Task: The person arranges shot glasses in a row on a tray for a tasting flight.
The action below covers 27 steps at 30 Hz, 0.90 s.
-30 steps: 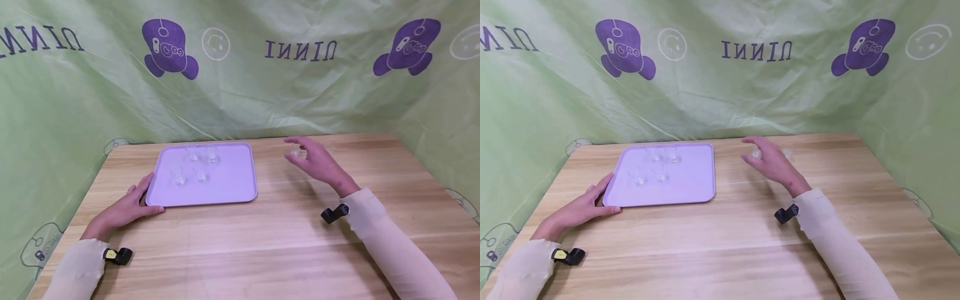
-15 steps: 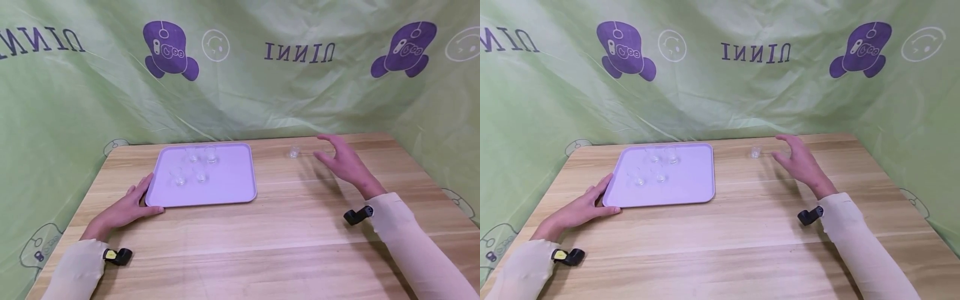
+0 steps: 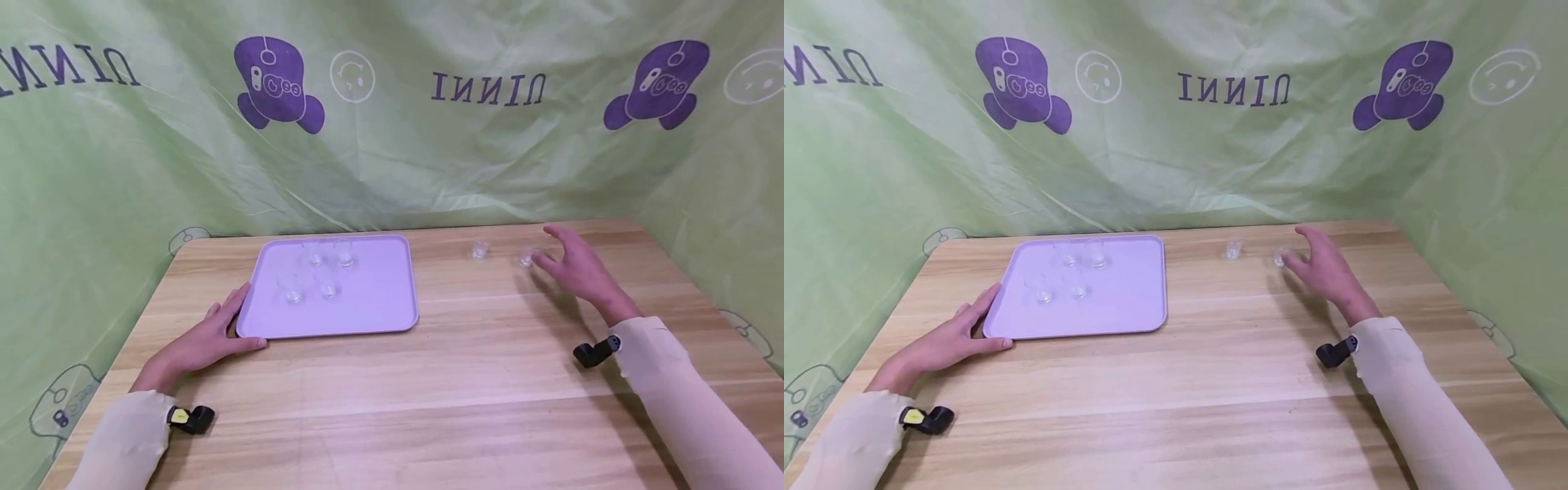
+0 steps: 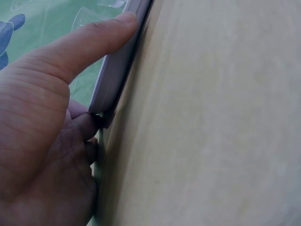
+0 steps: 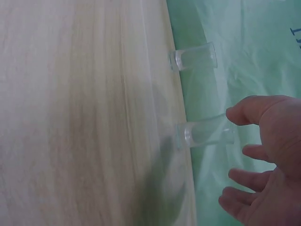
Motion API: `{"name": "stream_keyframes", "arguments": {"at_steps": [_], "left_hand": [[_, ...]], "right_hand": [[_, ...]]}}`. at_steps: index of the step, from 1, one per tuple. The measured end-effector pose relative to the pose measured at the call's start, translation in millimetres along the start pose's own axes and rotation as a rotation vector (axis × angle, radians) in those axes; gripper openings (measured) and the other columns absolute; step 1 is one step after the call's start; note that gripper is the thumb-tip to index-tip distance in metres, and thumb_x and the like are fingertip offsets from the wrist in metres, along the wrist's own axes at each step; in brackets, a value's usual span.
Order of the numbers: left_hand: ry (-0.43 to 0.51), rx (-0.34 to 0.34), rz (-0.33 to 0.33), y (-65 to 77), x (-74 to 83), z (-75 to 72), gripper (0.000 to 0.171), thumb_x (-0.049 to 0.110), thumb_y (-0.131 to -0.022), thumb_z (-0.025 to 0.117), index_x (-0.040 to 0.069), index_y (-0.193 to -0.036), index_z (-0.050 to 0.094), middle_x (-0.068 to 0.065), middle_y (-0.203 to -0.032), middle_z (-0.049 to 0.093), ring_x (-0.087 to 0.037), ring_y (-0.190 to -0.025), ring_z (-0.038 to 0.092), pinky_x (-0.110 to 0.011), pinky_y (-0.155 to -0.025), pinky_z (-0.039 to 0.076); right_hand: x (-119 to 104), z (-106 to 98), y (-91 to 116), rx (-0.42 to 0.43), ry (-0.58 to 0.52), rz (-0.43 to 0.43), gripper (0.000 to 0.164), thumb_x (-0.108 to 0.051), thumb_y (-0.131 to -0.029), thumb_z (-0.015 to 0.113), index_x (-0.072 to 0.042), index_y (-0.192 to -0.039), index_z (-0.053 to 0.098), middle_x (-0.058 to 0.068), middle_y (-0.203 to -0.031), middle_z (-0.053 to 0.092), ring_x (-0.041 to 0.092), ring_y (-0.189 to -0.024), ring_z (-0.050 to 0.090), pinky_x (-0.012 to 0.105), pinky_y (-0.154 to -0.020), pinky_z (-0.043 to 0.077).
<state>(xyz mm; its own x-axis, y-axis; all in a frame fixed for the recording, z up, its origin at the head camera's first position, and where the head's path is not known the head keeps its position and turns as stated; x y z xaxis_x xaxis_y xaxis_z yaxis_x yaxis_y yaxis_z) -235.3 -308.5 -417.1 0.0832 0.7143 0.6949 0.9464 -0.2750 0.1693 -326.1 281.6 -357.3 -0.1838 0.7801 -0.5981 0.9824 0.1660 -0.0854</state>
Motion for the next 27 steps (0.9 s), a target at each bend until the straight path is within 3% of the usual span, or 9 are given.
{"name": "stream_keyframes", "arguments": {"at_steps": [8,19,27], "left_hand": [[0.002,0.007,0.010,0.6,-0.1,-0.5,0.116,0.038,-0.089,0.082,0.018,-0.167,-0.002,-0.028,-0.168,-0.005,-0.059,-0.146,-0.014,-0.078,-0.110,0.001],[0.012,0.011,0.004,1.7,0.0,-0.7,0.115,0.038,-0.089,0.081,0.018,-0.167,-0.001,-0.030,-0.167,-0.005,-0.058,-0.146,-0.016,-0.078,-0.111,-0.002],[0.011,0.011,-0.001,2.5,0.8,-0.9,0.115,0.039,-0.089,0.081,0.019,-0.167,-0.001,-0.030,-0.167,-0.005,-0.059,-0.146,-0.016,-0.078,-0.111,-0.001]], "right_hand": [[18,6,0,-0.041,-0.048,0.057,0.077,-0.030,-0.106,0.061,0.001,-0.162,0.019,0.034,-0.158,0.029,0.056,-0.139,0.034,0.071,-0.108,0.032],[17,10,-1,-0.024,-0.061,0.022,0.059,-0.023,-0.107,0.060,0.010,-0.151,0.040,0.035,-0.142,0.050,0.051,-0.128,0.050,0.066,-0.107,0.037],[18,13,-1,-0.025,-0.061,0.028,0.059,-0.025,-0.108,0.058,0.006,-0.153,0.038,0.033,-0.142,0.051,0.051,-0.129,0.050,0.066,-0.107,0.038]]}}
Point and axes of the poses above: each hand's wrist, its own y-axis away from the middle knuckle, its own z-axis out of the palm, x = y × z, the point moved 9 cm from there along -y, towards the middle knuckle
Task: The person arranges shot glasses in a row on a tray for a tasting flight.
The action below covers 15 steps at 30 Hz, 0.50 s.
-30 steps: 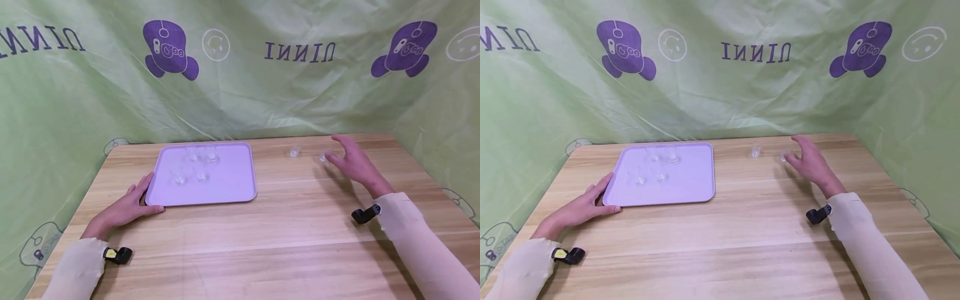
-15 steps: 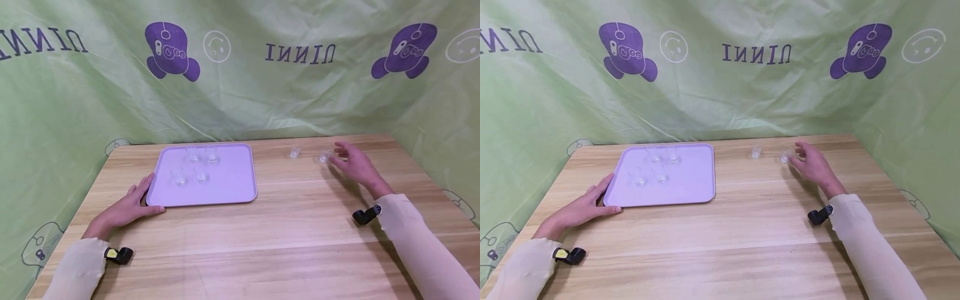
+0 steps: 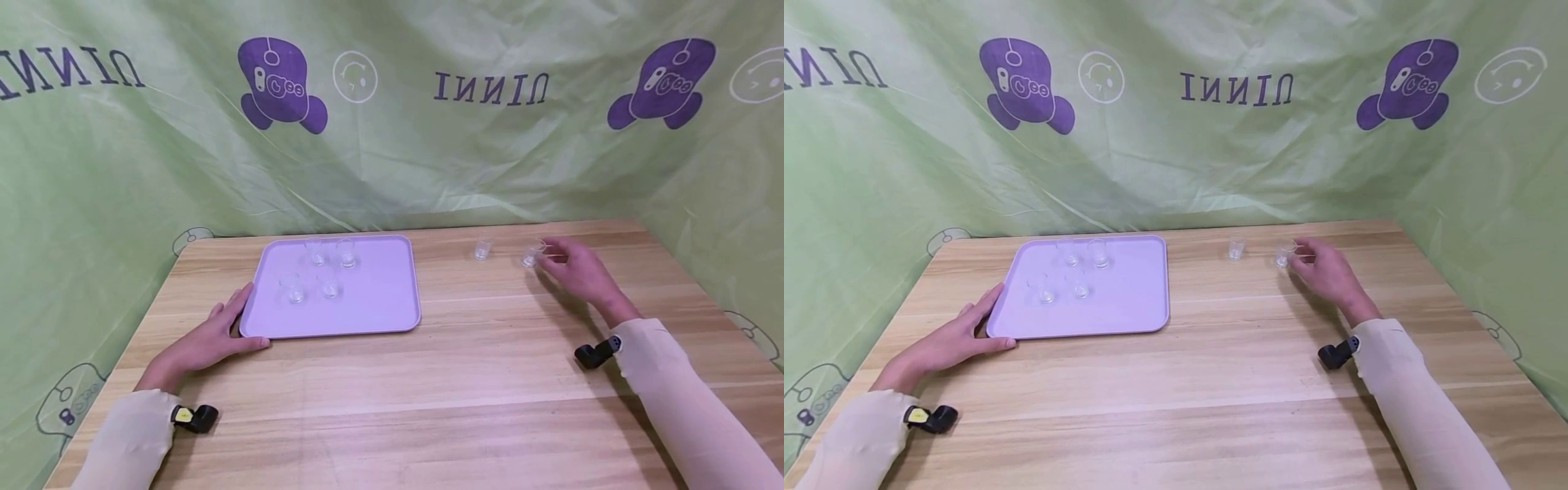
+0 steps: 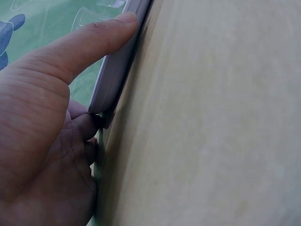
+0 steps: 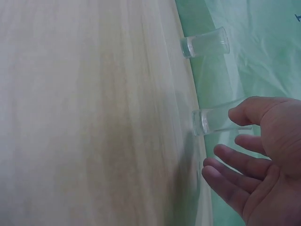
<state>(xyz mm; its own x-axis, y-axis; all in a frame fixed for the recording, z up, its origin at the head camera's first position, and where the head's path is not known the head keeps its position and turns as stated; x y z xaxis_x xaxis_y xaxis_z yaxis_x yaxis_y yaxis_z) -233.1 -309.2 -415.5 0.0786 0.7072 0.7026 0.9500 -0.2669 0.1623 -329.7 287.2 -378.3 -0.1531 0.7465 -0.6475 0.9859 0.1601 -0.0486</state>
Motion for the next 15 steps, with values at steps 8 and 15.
{"name": "stream_keyframes", "arguments": {"at_steps": [8,15], "left_hand": [[-0.011,-0.002,0.001,0.4,-0.4,0.7,0.115,0.039,-0.090,0.081,0.017,-0.167,-0.002,-0.029,-0.167,-0.005,-0.060,-0.145,-0.016,-0.079,-0.110,-0.001],[-0.016,0.000,0.012,0.0,0.5,0.3,0.115,0.040,-0.090,0.081,0.015,-0.167,-0.001,-0.028,-0.168,-0.004,-0.059,-0.146,-0.015,-0.078,-0.111,0.000]], "right_hand": [[-4,1,-8,-0.005,-0.008,-0.003,0.062,-0.030,-0.107,0.060,0.005,-0.154,0.038,0.035,-0.145,0.048,0.052,-0.130,0.049,0.065,-0.104,0.042],[-9,2,-11,0.011,-0.037,-0.046,0.056,-0.023,-0.105,0.063,0.005,-0.150,0.043,0.033,-0.143,0.050,0.052,-0.128,0.051,0.063,-0.104,0.043]]}}
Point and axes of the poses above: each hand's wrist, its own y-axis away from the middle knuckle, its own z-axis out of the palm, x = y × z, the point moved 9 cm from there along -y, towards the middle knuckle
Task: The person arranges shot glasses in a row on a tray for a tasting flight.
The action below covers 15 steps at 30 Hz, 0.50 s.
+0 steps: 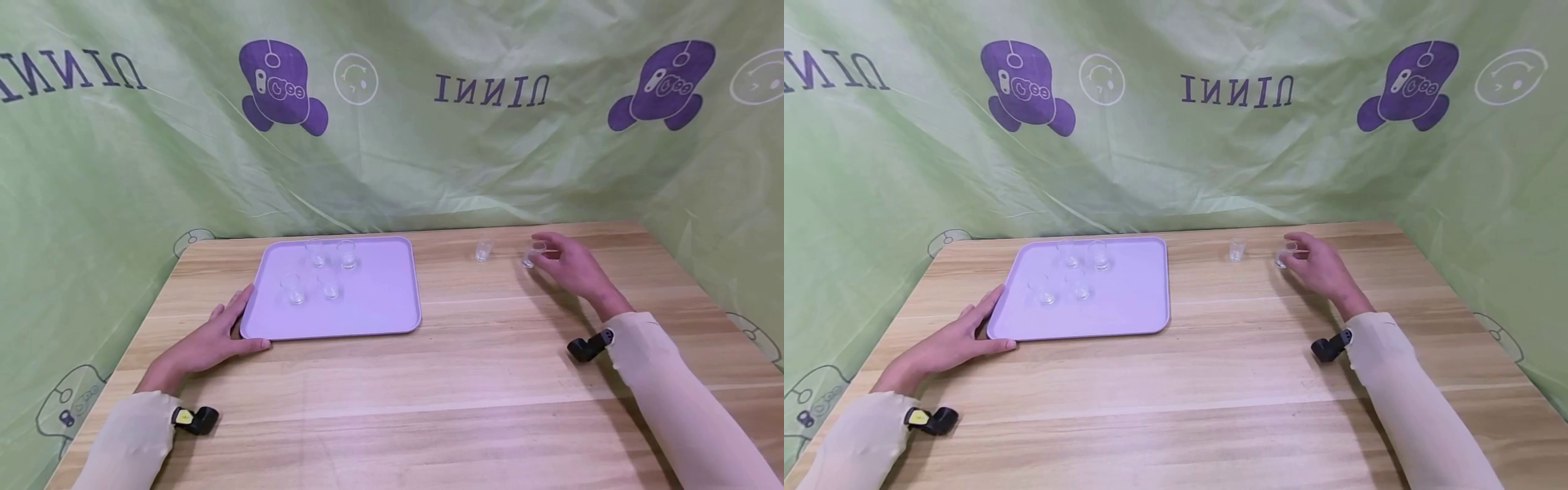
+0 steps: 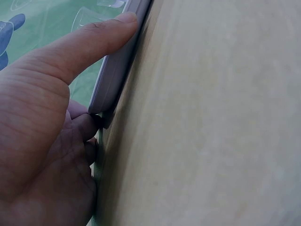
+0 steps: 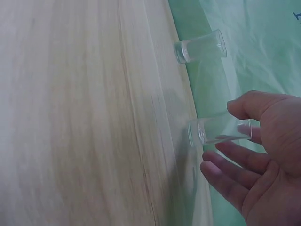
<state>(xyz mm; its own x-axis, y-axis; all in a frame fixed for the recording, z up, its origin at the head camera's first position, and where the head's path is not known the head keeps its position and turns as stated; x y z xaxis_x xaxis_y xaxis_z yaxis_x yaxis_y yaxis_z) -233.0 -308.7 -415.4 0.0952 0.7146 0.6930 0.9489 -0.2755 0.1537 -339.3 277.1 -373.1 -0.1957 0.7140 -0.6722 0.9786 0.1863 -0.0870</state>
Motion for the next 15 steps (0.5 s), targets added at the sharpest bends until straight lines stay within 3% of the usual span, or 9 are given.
{"name": "stream_keyframes", "arguments": {"at_steps": [15], "left_hand": [[0.006,-0.001,-0.003,-1.0,-3.9,0.0,0.116,0.043,-0.089,0.081,0.018,-0.167,-0.002,-0.027,-0.168,-0.005,-0.058,-0.146,-0.017,-0.078,-0.110,-0.002]], "right_hand": [[1.9,3.5,-4.6,-0.007,-0.020,0.005,0.051,-0.022,-0.105,0.063,0.006,-0.146,0.049,0.032,-0.137,0.056,0.050,-0.125,0.054,0.062,-0.104,0.043]]}}
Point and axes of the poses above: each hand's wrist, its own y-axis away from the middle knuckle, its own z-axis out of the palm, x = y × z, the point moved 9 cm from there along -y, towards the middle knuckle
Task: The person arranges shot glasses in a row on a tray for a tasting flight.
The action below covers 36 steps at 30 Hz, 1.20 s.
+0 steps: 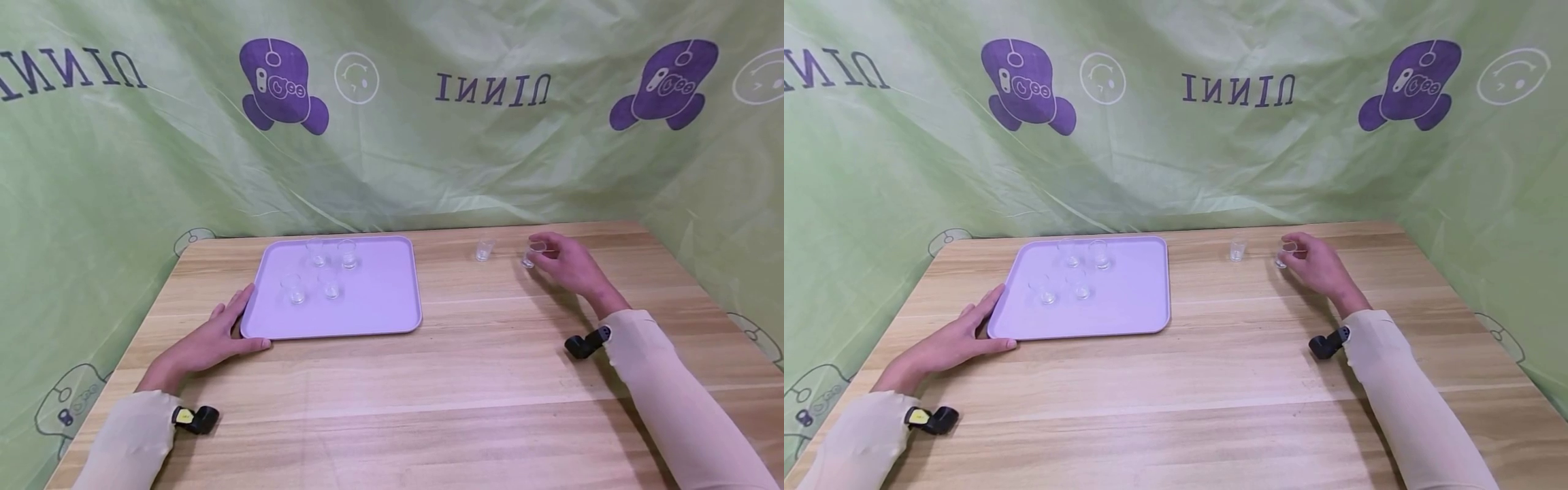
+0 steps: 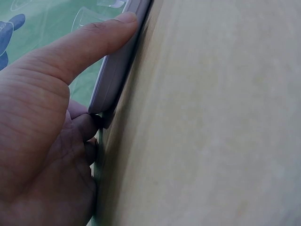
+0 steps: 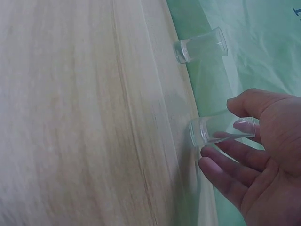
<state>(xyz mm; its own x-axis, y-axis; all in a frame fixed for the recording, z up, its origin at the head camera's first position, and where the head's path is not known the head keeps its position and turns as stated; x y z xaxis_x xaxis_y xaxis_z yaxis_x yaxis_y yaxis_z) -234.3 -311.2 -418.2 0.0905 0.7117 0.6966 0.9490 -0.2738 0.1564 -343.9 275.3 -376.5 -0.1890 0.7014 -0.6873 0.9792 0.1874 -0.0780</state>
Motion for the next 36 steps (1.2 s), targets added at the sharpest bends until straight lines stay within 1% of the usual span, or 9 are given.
{"name": "stream_keyframes", "arguments": {"at_steps": [4,11,18,23,31,36], "left_hand": [[0.005,-0.003,-0.012,0.0,-1.0,0.2,0.116,0.044,-0.089,0.081,0.019,-0.167,-0.002,-0.026,-0.169,-0.006,-0.056,-0.147,-0.017,-0.077,-0.111,-0.002],[0.014,-0.002,-0.009,-0.8,1.2,0.2,0.116,0.039,-0.089,0.081,0.017,-0.167,-0.002,-0.029,-0.167,-0.006,-0.058,-0.146,-0.017,-0.078,-0.111,-0.003],[-0.003,-0.009,-0.022,-0.2,0.8,0.5,0.116,0.042,-0.089,0.081,0.019,-0.167,-0.002,-0.027,-0.168,-0.006,-0.060,-0.145,-0.016,-0.079,-0.110,-0.001],[-0.007,-0.012,-0.016,-0.4,2.1,0.4,0.116,0.042,-0.090,0.080,0.018,-0.167,-0.003,-0.027,-0.168,-0.006,-0.060,-0.145,-0.016,-0.079,-0.110,-0.001],[-0.015,-0.012,-0.021,-0.7,1.0,-1.1,0.117,0.047,-0.089,0.080,0.019,-0.167,-0.004,-0.025,-0.169,-0.006,-0.058,-0.146,-0.017,-0.078,-0.111,-0.001],[-0.007,-0.012,-0.009,0.0,2.5,0.5,0.117,0.044,-0.090,0.080,0.018,-0.167,-0.003,-0.026,-0.169,-0.006,-0.058,-0.146,-0.017,-0.077,-0.111,-0.002]], "right_hand": [[1.1,1.4,-0.7,-0.002,-0.011,0.005,0.051,-0.022,-0.105,0.063,0.006,-0.145,0.049,0.033,-0.137,0.056,0.050,-0.125,0.053,0.062,-0.105,0.042],[4.3,3.4,-1.5,-0.002,-0.032,0.025,0.054,-0.025,-0.105,0.064,0.005,-0.146,0.048,0.032,-0.140,0.054,0.049,-0.126,0.052,0.063,-0.106,0.040],[6.1,4.7,-2.0,0.001,-0.051,0.021,0.052,-0.022,-0.104,0.065,0.005,-0.146,0.048,0.032,-0.138,0.055,0.050,-0.126,0.053,0.064,-0.107,0.040],[7.6,6.0,-2.3,0.001,-0.075,0.015,0.052,-0.020,-0.104,0.065,0.006,-0.145,0.048,0.031,-0.135,0.056,0.048,-0.125,0.053,0.062,-0.107,0.040],[6.9,3.5,-2.9,0.039,-0.059,-0.005,0.048,-0.020,-0.103,0.066,0.007,-0.141,0.052,0.030,-0.129,0.060,0.046,-0.119,0.057,0.059,-0.103,0.044],[7.1,2.7,-1.6,0.057,-0.052,-0.003,0.047,-0.018,-0.102,0.068,0.007,-0.140,0.053,0.030,-0.129,0.060,0.045,-0.117,0.058,0.058,-0.102,0.044]]}}
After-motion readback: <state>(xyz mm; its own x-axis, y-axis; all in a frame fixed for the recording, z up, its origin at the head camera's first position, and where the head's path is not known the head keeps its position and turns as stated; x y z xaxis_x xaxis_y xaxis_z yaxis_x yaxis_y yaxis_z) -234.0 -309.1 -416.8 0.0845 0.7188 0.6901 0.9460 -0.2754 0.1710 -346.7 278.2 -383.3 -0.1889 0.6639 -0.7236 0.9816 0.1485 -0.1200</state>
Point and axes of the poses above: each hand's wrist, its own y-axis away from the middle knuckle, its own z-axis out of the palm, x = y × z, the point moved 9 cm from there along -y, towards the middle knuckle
